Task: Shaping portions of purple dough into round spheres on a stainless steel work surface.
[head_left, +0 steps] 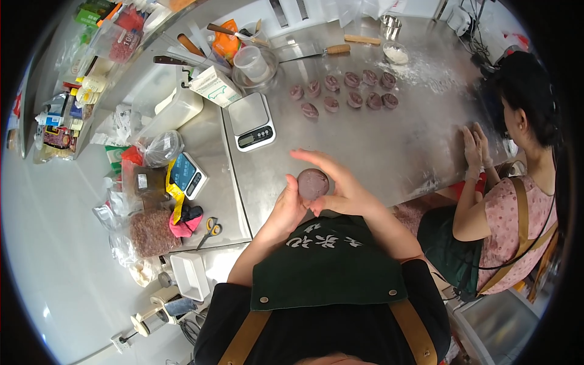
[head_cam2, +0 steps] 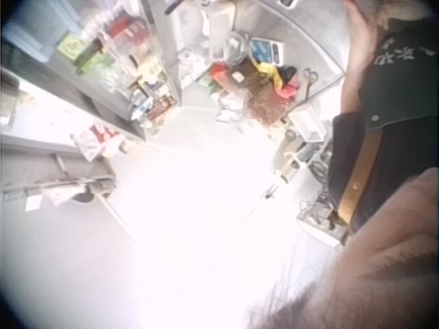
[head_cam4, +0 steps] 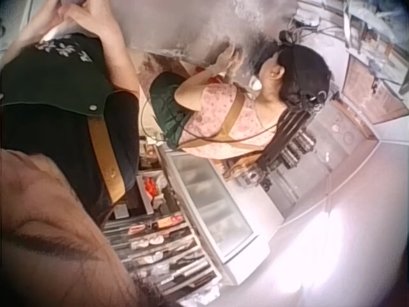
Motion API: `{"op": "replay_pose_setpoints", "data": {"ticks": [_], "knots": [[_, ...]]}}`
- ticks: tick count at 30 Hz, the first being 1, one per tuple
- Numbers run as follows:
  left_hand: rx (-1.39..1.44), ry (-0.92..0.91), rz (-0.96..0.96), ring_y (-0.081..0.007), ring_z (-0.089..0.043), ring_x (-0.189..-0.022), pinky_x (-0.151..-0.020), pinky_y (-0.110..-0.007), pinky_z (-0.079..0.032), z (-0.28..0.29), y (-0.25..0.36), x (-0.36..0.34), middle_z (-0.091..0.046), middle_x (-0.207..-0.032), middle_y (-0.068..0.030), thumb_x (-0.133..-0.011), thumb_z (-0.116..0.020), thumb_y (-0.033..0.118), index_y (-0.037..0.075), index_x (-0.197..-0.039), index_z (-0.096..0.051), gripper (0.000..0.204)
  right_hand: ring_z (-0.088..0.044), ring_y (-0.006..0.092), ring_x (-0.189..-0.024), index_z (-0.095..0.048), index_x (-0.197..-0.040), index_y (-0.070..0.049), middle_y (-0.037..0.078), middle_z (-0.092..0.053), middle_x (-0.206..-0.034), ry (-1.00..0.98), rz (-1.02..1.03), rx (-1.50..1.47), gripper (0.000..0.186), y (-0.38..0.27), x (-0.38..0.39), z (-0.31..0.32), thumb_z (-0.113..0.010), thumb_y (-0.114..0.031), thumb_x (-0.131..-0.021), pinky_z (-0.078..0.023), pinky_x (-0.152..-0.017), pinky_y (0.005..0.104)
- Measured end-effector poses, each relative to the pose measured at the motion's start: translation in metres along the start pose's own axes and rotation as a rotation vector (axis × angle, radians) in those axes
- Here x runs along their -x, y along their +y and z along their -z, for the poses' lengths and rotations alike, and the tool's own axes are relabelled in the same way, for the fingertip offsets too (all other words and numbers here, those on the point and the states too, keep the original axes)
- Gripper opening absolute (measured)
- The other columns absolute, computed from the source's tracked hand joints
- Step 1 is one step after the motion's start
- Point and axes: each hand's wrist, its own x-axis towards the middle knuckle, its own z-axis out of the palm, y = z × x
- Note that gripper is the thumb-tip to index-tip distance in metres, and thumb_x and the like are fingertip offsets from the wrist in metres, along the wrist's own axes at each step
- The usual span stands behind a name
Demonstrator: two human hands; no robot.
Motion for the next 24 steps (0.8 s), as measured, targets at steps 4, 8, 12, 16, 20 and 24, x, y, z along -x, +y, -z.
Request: {"op": "replay_pose_setpoints", "data": {"ticks": [4,8,12,16,20,24], "knots": [[0.102,-0.289,-0.070,-0.0171,-0.054,-0.088,-0.075,-0.032,-0.044,-0.006,-0.002,-0.005,-0.052,-0.106,-0.0082,-0.086,-0.020,0.073,0.000,-0.122,-0.044,0.084,-0.060,0.0231,-0.107,-0.061,-0.111,0.001,0.013,-0.064,-0.114,-0.211,0.082,0.159,0.026,0.018,-0.004,0.011,-0.053,-0.012,-0.090,-0.035,-0.104,0.0421],[0.023,-0.110,-0.166,-0.0167,-0.054,-0.088,-0.078,-0.033,-0.043,-0.016,-0.005,-0.006,-0.051,-0.107,-0.0078,-0.089,-0.020,0.069,0.002,-0.124,-0.043,0.079,-0.057,0.0261,-0.113,-0.061,-0.110,0.000,0.015,-0.063,-0.115,-0.031,0.040,-0.011,0.026,0.028,0.004,0.003,-0.050,-0.015,-0.091,-0.034,-0.105,0.0430],[0.184,-0.049,0.025,-0.0183,-0.054,-0.087,-0.073,-0.032,-0.044,-0.004,-0.004,-0.006,-0.054,-0.099,-0.0076,-0.087,-0.022,0.073,0.004,-0.120,-0.047,0.080,-0.057,0.0274,-0.114,-0.061,-0.110,0.001,0.016,-0.062,-0.117,-0.031,0.053,0.063,0.029,0.021,-0.001,0.002,-0.047,-0.018,-0.094,-0.032,-0.107,0.0447],[0.431,-0.341,0.028,-0.0181,-0.054,-0.087,-0.073,-0.033,-0.044,0.002,-0.012,-0.011,-0.055,-0.099,-0.0077,-0.087,-0.022,0.073,0.004,-0.120,-0.046,0.079,-0.057,0.0270,-0.114,-0.061,-0.110,0.001,0.016,-0.061,-0.120,-0.084,0.244,0.275,0.032,0.023,-0.006,0.009,-0.044,-0.022,-0.096,-0.030,-0.108,0.0451],[0.370,-0.219,-0.013,-0.0187,-0.054,-0.089,-0.078,-0.033,-0.044,-0.011,-0.010,-0.011,-0.056,-0.104,-0.0086,-0.090,-0.025,0.068,0.004,-0.126,-0.042,0.076,-0.060,0.0264,-0.109,-0.058,-0.119,0.000,0.016,-0.055,-0.129,-0.045,0.149,0.087,0.044,0.050,-0.002,0.009,-0.040,-0.035,-0.099,-0.030,-0.107,0.0453],[0.325,-0.235,-0.037,-0.0191,-0.054,-0.097,-0.088,-0.036,-0.043,0.003,-0.015,-0.013,-0.055,-0.113,-0.0100,-0.096,-0.027,0.058,0.001,-0.128,-0.041,0.066,-0.060,0.0275,-0.108,-0.056,-0.117,0.003,0.015,-0.057,-0.126,0.120,-0.274,-0.280,0.050,0.044,0.008,0.006,-0.035,-0.039,-0.101,-0.032,-0.106,0.0425]]}}
